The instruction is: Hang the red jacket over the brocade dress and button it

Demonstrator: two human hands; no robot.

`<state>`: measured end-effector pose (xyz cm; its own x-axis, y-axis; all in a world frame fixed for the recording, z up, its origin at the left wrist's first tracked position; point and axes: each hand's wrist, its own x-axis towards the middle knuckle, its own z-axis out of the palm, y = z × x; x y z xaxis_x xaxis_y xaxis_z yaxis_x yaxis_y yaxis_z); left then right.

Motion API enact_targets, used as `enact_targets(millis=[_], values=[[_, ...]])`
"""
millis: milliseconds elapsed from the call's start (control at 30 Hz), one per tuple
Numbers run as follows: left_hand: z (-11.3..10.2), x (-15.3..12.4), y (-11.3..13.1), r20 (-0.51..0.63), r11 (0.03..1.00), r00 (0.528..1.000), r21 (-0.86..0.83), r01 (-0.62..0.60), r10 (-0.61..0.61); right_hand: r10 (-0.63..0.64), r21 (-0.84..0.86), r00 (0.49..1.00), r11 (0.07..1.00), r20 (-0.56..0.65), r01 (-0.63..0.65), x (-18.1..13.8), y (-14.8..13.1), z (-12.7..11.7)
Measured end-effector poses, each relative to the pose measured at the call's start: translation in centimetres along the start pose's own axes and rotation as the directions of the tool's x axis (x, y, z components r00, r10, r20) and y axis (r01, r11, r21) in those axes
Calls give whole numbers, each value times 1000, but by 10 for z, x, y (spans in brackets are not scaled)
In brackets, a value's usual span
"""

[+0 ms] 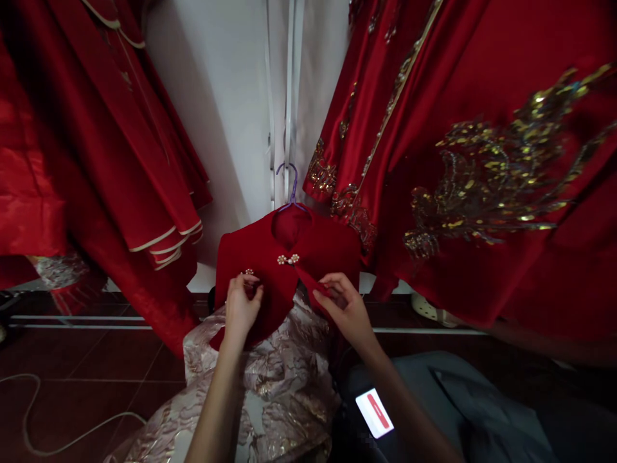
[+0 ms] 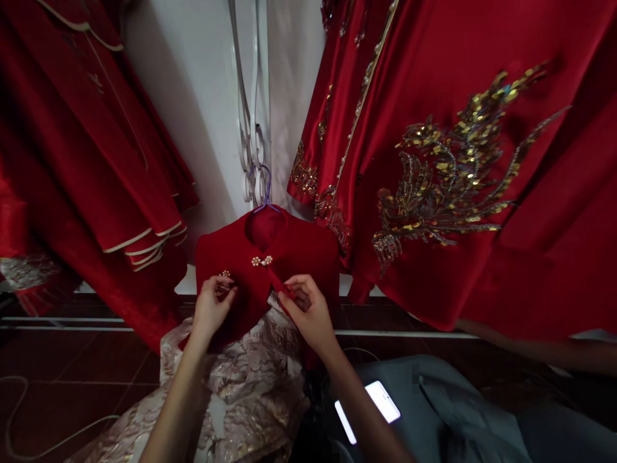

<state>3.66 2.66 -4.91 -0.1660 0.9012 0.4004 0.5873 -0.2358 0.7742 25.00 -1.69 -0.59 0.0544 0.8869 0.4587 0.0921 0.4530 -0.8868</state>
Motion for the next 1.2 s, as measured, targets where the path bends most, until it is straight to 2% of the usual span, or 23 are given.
enact_targets(millis=[67,167,267,367,500,600,667,800,967,1100,1200], values=[[-2,11,-11,-87,998,995,-21,54,-56,-10,51,995,999,95,5,-5,-10,-2],[5,20,-23,-16,975,996,-205,86,-91,-36,65,982,998,187,24,-5,-18,6],[14,19,-24,-9,933,997,-351,73,-82,-52,71,973,997,225,37,7,-14,29],[15,14,-20,-19,872,992,-479,103,-127,-13,91,971,996,239,-9,26,8,61],[7,12,-14,-12,776,978,-611,159,-210,14,53,927,998,374,-37,49,52,96],[2,12,-12,3,748,970,-636,189,-242,1,3,926,1000,377,-2,57,75,109],[1,12,-11,0,738,968,-647,191,-250,-3,-29,936,999,353,14,58,80,111],[2,11,-13,-19,738,967,-649,183,-256,-18,-101,961,994,278,48,55,72,111],[2,12,-16,-85,810,965,-564,159,-249,-27,-174,969,982,245,71,56,62,112],[1,17,-21,-70,862,975,-484,151,-210,-114,-218,957,960,269,175,57,63,112],[0,20,-24,-66,882,978,-446,149,-198,-162,-249,956,942,243,223,56,66,114]])
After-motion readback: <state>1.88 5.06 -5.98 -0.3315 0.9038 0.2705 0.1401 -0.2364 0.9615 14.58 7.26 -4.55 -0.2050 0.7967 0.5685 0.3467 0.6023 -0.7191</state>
